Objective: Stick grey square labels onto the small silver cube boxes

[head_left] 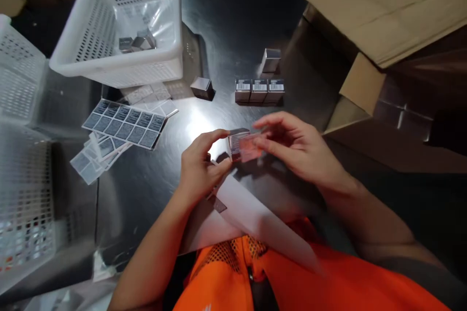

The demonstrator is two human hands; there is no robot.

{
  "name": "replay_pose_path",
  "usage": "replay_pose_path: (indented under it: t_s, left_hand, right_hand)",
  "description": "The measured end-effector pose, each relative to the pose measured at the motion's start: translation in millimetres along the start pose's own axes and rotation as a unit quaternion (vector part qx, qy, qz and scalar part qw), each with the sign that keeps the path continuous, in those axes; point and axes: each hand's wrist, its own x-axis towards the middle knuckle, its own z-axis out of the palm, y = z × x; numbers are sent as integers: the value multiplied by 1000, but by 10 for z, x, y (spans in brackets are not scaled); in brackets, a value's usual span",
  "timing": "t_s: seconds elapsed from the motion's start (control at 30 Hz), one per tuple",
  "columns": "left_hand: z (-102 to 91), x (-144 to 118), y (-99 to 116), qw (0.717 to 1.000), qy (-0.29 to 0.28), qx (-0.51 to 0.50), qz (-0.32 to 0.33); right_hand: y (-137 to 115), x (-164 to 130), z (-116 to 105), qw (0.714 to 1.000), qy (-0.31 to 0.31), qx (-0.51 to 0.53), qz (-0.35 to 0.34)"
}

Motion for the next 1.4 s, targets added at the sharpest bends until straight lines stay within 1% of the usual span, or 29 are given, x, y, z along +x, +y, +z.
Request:
replay_pose_path:
  t_s: [0.07, 0.2, 0.43, 0.67, 0.8, 1.1, 1.4]
  left_hand:
    - [-3, -11, 7, 1000, -5, 15, 2]
    - [-8, -34, 26, 999, -15, 27, 8]
    - [-6, -47, 48, 998, -17, 52, -9]
    - [-8, -37, 62, 999, -9, 36, 25]
    - [-7, -37, 63, 999, -6, 35, 31]
    - [-4, -34, 67, 999, -1, 30, 36]
    - [12, -47, 98, 999, 7, 29, 34]
  right_hand:
    - [7, -19, 19, 1000, 12, -12, 16]
    - [29, -32, 59, 999, 24, -4, 33]
    - [41, -31, 78, 999, 29, 16, 28]
    - [24, -33, 76, 998, 31, -15, 46]
    - [-9, -36, 85, 997, 34, -26, 61]
    - [7, -42, 88, 998, 38, -25, 54]
    - [-6, -65, 115, 995, 54, -74, 42]
